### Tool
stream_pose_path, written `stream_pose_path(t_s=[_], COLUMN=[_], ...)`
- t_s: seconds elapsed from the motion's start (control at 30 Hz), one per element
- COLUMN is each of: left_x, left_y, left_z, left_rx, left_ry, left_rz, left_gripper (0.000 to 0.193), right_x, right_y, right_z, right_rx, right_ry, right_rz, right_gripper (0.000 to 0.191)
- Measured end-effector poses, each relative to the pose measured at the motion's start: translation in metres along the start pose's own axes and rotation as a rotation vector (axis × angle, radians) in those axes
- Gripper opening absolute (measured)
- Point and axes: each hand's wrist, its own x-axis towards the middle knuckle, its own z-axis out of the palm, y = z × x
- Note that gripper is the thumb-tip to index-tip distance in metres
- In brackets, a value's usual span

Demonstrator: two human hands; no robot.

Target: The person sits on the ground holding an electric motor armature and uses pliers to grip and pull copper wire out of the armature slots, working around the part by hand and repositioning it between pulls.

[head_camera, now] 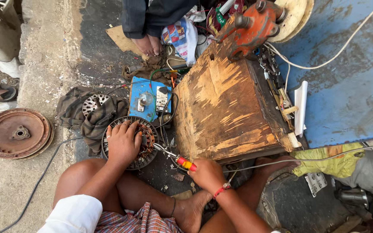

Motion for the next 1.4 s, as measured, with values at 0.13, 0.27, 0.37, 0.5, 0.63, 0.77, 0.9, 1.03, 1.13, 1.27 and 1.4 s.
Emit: stream_pose_path(t_s=[0.13,0.27,0.37,0.5,0.63,0.77,0.9,1.03,1.13,1.27,1.4], left_x=[0.002,0.004,0.005,0.007,0.008,0.010,0.011,0.012,0.013,0.015,0.016], left_y=[0.000,0.000,-0.001,-0.004,-0.008,-0.011,-0.014,-0.017,-0.018,-0.019,-0.019], left_z=[-0.008,-0.013,-0.016,-0.019,-0.019,-0.016,-0.011,-0.007,-0.005,-0.003,-0.005], left_rx=[-0.012,-0.040,-0.056,-0.073,-0.097,-0.126,-0.109,-0.169,-0.163,-0.177,-0.246], left_ry=[0.025,0.030,0.023,0.033,-0.004,-0.031,-0.060,-0.060,-0.041,-0.071,-0.034], left_rz=[0.024,0.013,0.006,-0.008,-0.017,-0.039,-0.028,-0.024,-0.032,-0.009,-0.001], left_gripper=[0.044,0.043,0.044,0.045,0.045,0.045,0.042,0.040,0.039,0.039,0.038], right_x=[0.012,0.019,0.027,0.038,0.044,0.036,0.027,0.025,0.027,0.022,0.022], right_y=[-0.017,-0.026,-0.036,-0.052,-0.060,-0.056,-0.047,-0.038,-0.031,-0.017,-0.001], right_z=[-0.027,-0.040,-0.047,-0.059,-0.066,-0.055,-0.033,-0.017,-0.002,0.033,0.070], right_rx=[-0.127,-0.255,-0.349,-0.375,-0.392,-0.315,-0.215,-0.065,0.001,0.309,0.259], right_ry=[0.003,0.007,0.005,0.036,0.068,-0.016,0.019,0.032,0.056,0.022,0.068], right_rz=[-0.081,-0.120,-0.146,-0.213,-0.257,-0.106,-0.052,0.006,0.003,0.110,0.072], right_gripper=[0.013,0.006,0.006,0.004,0.003,0.013,0.032,0.037,0.037,0.028,0.042])
